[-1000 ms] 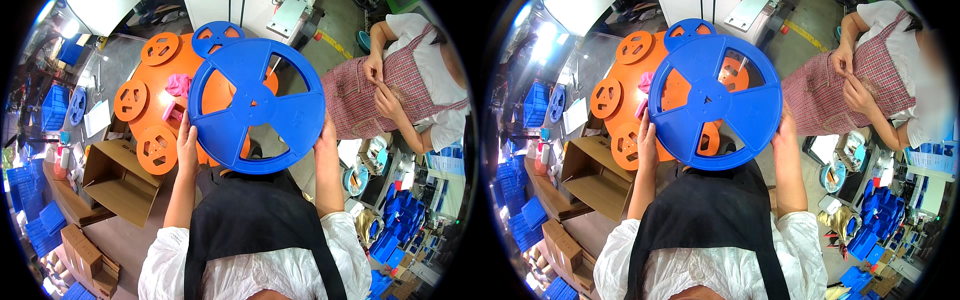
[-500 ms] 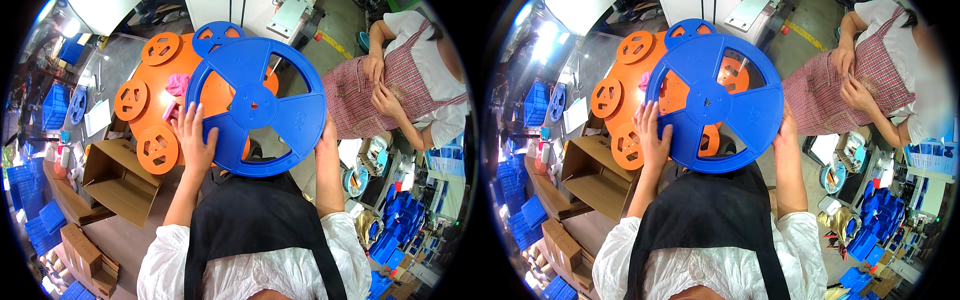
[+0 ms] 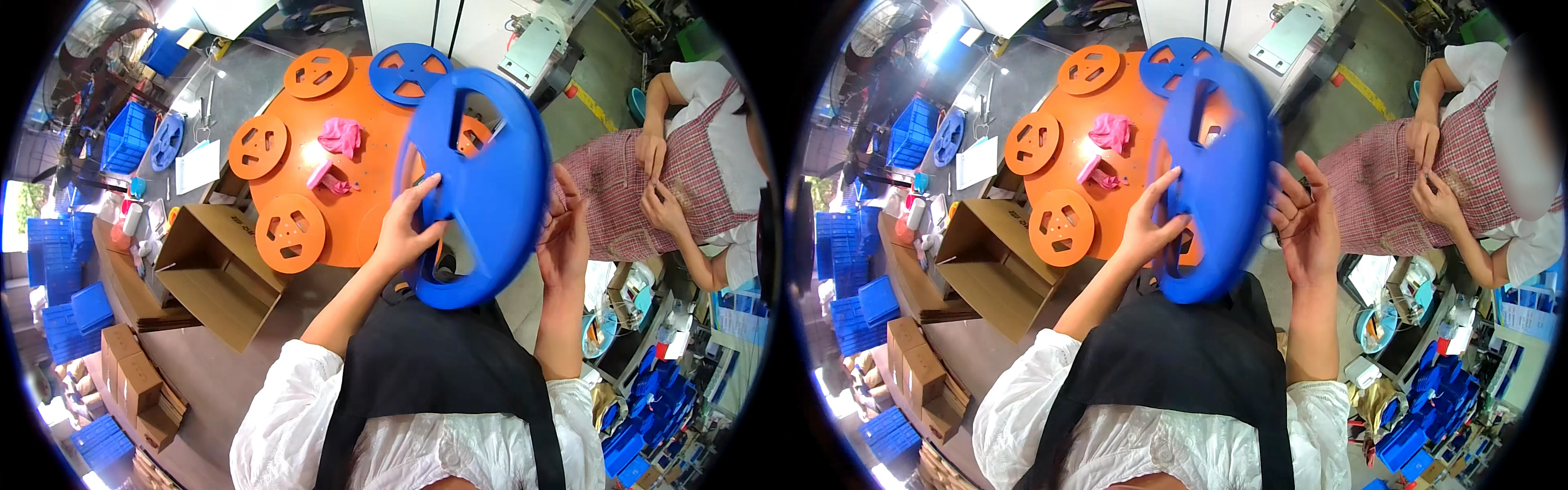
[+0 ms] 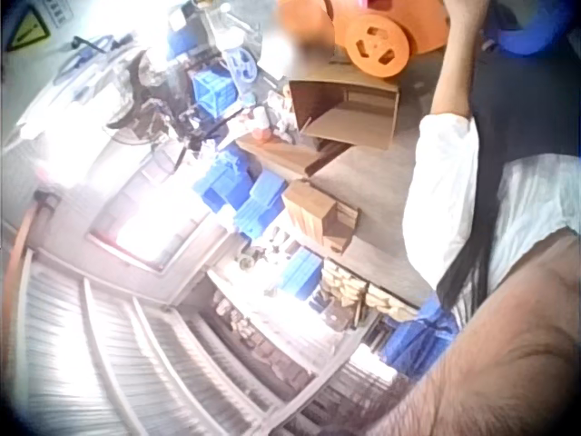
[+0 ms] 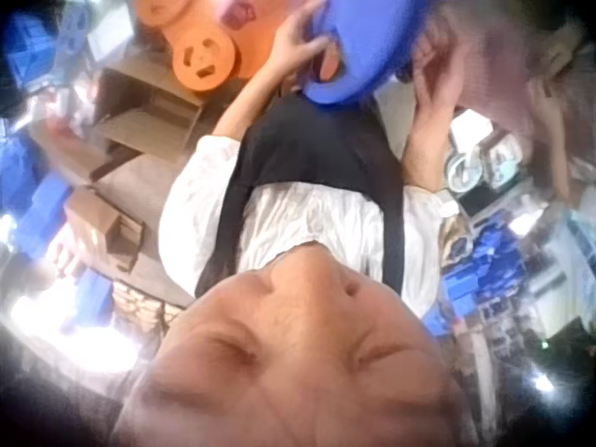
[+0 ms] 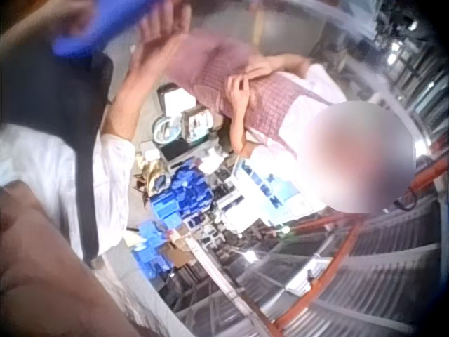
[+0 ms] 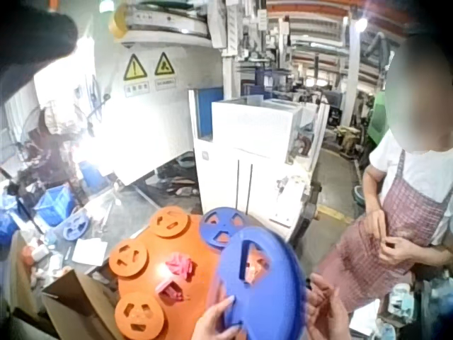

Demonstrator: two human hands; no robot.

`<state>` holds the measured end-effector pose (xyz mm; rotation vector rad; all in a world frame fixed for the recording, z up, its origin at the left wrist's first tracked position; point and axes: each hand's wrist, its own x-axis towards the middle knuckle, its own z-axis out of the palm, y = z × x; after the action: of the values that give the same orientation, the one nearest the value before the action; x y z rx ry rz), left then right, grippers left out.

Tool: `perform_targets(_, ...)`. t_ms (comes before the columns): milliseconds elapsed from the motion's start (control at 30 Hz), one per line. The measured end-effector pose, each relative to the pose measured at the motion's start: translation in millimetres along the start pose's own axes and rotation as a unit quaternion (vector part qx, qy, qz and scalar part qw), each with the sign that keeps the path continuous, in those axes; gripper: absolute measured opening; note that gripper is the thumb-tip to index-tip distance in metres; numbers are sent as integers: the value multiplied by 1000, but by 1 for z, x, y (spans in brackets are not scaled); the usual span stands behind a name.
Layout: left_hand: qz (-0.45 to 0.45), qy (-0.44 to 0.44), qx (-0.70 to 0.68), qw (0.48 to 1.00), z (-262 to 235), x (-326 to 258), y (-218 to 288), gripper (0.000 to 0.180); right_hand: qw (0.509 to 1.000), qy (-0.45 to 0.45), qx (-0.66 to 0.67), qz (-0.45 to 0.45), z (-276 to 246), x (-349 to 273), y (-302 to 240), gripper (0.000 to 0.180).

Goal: The person picks up a blue plastic spool from a table and inspects it by rotating it and turning it over. They use a handheld digital caliper to measure the spool's dimensions. The person then places the spool back on the table and picks up another blue spool to continue the inspection process.

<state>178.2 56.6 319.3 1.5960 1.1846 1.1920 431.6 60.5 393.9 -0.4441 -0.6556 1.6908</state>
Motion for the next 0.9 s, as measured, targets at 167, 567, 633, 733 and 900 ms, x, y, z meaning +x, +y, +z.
perform_targets(167,-208,-31,-686,697,-19,-3,26,64,954,133,-255,-88,-3,7,15,45)
perform_targets(567,-243,-154,-809,513,6,2,0,68,921,232,-290,-118,-10,-14,45,52)
perform_targets(633,-227,-186,-794,532,13,3,-5,65,918,233,-294,-125,-16,-18,45,49)
perform_targets(733,-205,-190,-780,560,20,3,-1,64,913,257,-295,-116,-17,-29,44,45)
perform_targets(900,-203,-224,-786,539,28,7,-3,64,904,295,-266,-155,-22,-40,45,38)
